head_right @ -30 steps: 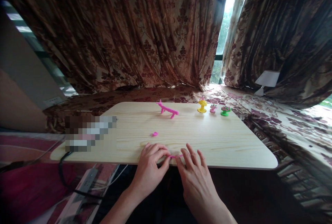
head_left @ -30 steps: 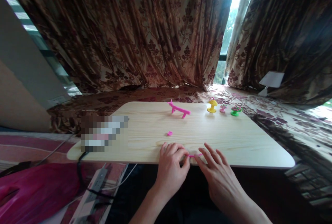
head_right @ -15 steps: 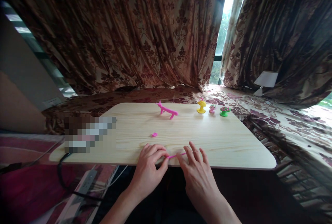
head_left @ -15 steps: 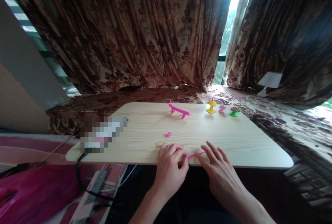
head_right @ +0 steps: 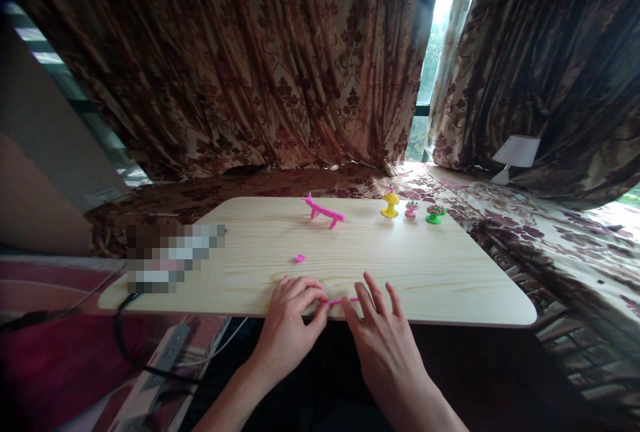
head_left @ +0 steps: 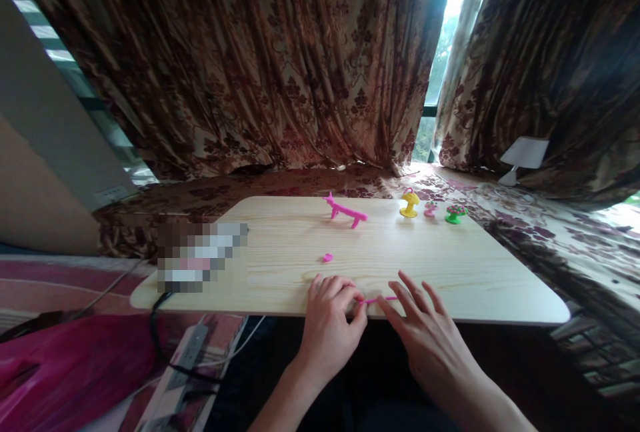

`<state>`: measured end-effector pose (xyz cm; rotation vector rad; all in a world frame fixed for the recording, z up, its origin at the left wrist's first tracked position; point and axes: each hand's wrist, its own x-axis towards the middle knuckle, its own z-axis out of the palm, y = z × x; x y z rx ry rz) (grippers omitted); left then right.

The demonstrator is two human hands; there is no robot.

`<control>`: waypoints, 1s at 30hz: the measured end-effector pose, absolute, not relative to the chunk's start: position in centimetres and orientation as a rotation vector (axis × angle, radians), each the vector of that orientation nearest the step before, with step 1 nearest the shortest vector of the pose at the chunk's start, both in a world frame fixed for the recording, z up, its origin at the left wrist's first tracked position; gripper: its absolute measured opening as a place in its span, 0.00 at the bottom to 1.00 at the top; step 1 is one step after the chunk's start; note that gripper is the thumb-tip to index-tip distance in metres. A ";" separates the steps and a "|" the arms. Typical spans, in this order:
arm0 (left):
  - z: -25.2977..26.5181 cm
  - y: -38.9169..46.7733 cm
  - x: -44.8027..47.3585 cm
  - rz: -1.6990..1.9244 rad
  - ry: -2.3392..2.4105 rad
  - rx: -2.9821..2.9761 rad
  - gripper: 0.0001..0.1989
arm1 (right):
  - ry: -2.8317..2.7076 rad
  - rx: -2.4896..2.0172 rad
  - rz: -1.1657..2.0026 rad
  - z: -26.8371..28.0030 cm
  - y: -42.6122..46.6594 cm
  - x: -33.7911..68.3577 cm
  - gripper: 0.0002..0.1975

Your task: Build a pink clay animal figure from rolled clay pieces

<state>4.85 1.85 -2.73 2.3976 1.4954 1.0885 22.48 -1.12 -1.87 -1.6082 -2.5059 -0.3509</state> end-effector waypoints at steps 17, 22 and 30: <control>-2.7 1.9 4.7 1.085 1.504 2.381 0.06 | -2.475 -1.643 -0.338 -1.3 -0.5 22.6 0.27; -2.8 1.9 4.4 1.097 1.488 2.369 0.07 | -2.399 -1.719 -0.443 -1.1 -0.9 24.2 0.34; -2.7 1.9 4.0 1.128 1.486 2.366 0.07 | -2.446 -1.682 -0.394 -2.2 -1.9 24.3 0.35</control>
